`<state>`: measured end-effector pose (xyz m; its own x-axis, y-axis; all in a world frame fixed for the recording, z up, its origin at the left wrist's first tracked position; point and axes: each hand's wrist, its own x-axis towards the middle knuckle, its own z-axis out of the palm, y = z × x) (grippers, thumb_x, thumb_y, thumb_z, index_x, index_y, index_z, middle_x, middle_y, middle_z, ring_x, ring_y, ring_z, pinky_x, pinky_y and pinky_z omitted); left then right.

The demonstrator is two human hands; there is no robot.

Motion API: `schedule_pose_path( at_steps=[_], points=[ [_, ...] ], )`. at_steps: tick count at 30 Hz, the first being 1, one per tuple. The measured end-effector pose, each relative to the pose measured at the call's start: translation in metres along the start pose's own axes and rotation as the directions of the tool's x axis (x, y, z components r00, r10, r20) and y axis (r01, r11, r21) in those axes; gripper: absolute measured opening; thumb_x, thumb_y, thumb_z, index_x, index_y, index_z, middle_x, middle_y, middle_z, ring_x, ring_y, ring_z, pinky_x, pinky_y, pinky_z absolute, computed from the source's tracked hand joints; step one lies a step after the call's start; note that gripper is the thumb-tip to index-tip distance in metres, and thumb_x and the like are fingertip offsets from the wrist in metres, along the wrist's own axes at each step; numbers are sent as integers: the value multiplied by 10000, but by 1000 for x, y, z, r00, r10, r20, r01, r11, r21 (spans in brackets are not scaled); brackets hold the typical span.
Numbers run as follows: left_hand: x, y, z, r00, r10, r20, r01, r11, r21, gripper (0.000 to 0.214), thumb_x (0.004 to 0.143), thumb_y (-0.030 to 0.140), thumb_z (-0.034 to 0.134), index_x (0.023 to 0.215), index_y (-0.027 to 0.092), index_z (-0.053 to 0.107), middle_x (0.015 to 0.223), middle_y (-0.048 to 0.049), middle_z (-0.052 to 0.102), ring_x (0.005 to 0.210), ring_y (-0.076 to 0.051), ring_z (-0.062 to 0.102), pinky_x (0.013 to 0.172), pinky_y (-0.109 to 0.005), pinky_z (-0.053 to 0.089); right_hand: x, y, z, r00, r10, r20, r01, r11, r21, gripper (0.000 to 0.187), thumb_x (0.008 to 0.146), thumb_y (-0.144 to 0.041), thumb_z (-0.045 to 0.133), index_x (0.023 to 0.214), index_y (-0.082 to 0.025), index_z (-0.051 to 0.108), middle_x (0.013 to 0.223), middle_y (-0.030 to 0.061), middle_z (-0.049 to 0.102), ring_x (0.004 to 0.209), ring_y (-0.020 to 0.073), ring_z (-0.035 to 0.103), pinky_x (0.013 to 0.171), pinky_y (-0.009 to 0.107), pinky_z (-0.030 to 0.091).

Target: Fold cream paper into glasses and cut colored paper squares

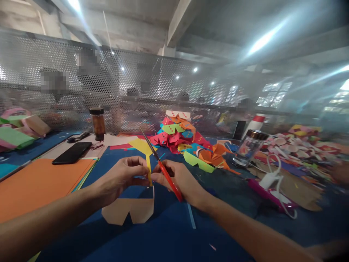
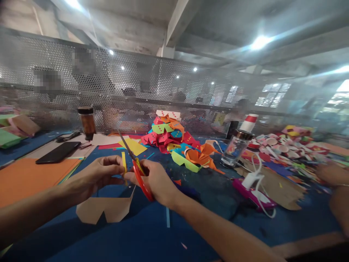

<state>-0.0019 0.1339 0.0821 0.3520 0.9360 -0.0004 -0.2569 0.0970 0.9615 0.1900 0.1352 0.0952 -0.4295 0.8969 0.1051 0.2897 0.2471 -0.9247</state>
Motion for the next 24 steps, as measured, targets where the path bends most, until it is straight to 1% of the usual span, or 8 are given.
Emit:
schedule_pose_path(
  at_steps=[3, 6, 10, 14, 20, 24],
  points=[
    [-1, -2, 2, 1000, -30, 6, 30, 1000, -7, 165, 704, 220, 776, 716, 151, 626, 746, -5, 656, 691, -113, 621, 707, -262, 545, -1, 2, 5, 999, 33, 1, -33, 999, 32, 256, 708, -338, 764, 817, -174, 599, 637, -52, 516, 516, 73, 427, 467, 215, 356],
    [-1, -5, 3, 999, -35, 4, 35, 999, 4, 177, 697, 241, 784, 721, 155, 631, 715, 7, 648, 681, -116, 621, 691, -260, 540, -3, 4, 6, 999, 40, 18, -41, 998, 57, 257, 726, -356, 745, 800, -178, 575, 605, -66, 481, 488, 69, 405, 448, 214, 340],
    [-1, -7, 4, 999, -36, 11, 36, 999, 16, 147, 706, 236, 764, 729, 161, 639, 732, 7, 662, 703, -127, 631, 716, -281, 537, -5, 6, 5, 999, 34, 43, -36, 999, 35, 253, 744, -367, 729, 805, -182, 567, 602, -69, 471, 483, 68, 403, 449, 217, 332],
    [-1, -9, 4, 997, -66, -28, 67, 997, 26, 130, 697, 210, 747, 704, 165, 625, 718, 2, 672, 700, -130, 632, 706, -280, 531, -5, 8, 6, 998, 40, 49, -41, 999, 17, 272, 741, -381, 733, 846, -184, 577, 608, -65, 478, 490, 73, 394, 452, 223, 334],
    [-1, -11, 4, 998, -59, -7, 59, 997, 40, 150, 687, 227, 761, 711, 160, 629, 721, 7, 666, 684, -123, 625, 688, -273, 527, -6, 10, 6, 998, 36, 43, -37, 999, 17, 253, 755, -380, 719, 801, -182, 569, 568, -84, 441, 472, 65, 373, 462, 214, 337],
    [-1, -11, 5, 999, -46, -11, 47, 998, 44, 172, 683, 238, 774, 725, 156, 629, 728, 1, 661, 679, -125, 620, 686, -278, 530, -6, 11, 5, 998, 39, 53, -41, 999, 36, 239, 773, -367, 707, 821, -183, 562, 582, -87, 451, 478, 64, 388, 480, 212, 342]
  ],
)
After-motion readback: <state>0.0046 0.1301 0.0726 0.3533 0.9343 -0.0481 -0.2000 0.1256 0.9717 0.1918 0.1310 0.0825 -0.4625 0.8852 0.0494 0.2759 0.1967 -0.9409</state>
